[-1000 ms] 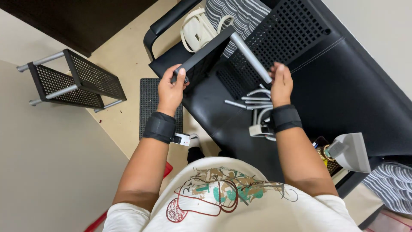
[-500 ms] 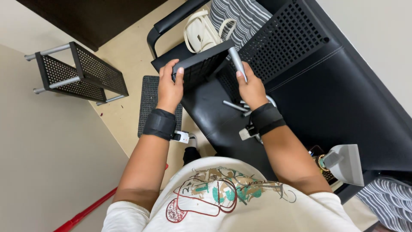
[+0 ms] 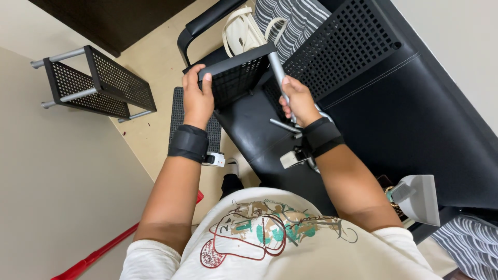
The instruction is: The person assembles a black plastic shoe rack by inserting metal poles into the perforated panels. They repeatedly connect and disconnect components, moving parts between a black sofa and the floor. The process involves handling multiple panels and poles, with the final assembled unit placed upright near a doorway.
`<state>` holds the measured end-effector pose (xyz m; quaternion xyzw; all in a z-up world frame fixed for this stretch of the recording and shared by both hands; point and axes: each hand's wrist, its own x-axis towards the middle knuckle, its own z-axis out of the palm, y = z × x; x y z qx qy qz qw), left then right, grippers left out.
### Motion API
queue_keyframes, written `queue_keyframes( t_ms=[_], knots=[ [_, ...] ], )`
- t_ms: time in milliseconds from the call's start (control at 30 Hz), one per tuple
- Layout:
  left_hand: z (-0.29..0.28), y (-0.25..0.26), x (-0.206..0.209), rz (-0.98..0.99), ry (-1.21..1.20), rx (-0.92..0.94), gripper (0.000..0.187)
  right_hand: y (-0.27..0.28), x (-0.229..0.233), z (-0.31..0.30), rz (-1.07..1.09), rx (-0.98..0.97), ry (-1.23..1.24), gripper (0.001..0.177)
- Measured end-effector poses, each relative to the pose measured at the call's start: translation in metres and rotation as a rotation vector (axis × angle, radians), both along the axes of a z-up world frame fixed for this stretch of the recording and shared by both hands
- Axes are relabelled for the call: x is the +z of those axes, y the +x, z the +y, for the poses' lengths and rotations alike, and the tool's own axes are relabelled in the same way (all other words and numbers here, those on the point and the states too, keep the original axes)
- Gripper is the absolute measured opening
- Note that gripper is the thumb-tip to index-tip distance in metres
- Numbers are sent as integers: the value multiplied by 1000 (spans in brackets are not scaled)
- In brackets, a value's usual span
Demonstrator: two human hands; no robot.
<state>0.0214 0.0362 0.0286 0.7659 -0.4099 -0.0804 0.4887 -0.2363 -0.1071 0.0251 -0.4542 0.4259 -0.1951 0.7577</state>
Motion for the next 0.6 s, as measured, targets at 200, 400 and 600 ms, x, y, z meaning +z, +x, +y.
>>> queue_keyframes(
  t_ms=[200,400,600],
  knots=[
    [3,-26,59,-113,3,39,43,26,2,19,113,-32,-189,45],
    [1,-50,48,-186,123,-61,41,40,10,41,188,31,-425,46],
    [-25,-54,42,-525,91,-203,49,40,-11,55,108,30,-1130,44]
  ],
)
